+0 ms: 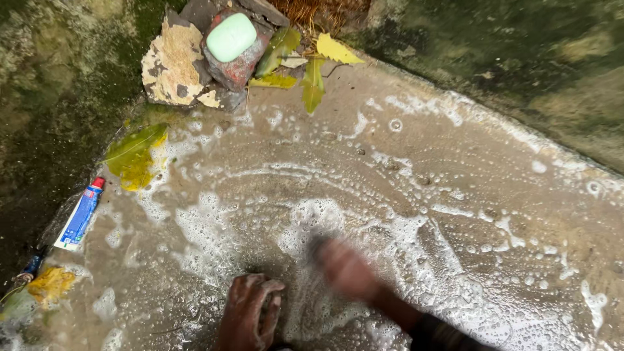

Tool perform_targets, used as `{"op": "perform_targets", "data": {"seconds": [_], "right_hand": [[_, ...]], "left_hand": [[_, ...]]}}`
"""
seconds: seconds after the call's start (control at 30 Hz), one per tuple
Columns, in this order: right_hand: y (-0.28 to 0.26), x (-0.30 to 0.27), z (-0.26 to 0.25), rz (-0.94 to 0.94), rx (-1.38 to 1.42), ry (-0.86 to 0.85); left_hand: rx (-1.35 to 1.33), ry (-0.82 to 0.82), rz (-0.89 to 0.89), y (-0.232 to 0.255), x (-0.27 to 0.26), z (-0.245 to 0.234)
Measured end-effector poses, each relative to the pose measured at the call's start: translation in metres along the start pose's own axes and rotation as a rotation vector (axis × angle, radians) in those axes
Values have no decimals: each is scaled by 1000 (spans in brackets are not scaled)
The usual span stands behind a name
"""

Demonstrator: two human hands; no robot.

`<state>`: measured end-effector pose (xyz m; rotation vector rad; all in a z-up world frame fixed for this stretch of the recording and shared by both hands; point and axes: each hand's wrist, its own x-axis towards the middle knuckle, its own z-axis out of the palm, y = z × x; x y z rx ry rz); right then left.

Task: The person washes a dark cloth on a concrete floor by applying liquid from a plastic container, rubbing the cloth against the floor to create lather, and wringing it.

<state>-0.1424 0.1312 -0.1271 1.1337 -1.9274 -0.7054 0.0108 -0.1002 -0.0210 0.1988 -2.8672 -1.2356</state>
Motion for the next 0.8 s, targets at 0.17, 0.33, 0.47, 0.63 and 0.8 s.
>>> {"op": "perform_targets", "data": {"seconds": [0.17, 0.33, 0.47, 0.63, 0.8], "right_hand": [[164, -39, 104, 912, 856, -698], [134, -10, 84, 1088, 750, -894], [23, 65, 6, 748, 894, -929], [-5, 117, -31, 290, 1559, -821], [36, 25, 95, 368, 1029, -451]], "left_hand": [[-35, 10, 19, 11, 27, -14], [-87, 117, -53, 9, 46, -35], [-28, 303, 141, 10, 66, -42], [-77, 382, 129, 25, 81, -51], [-128, 362, 103, 27, 85, -47]]}}
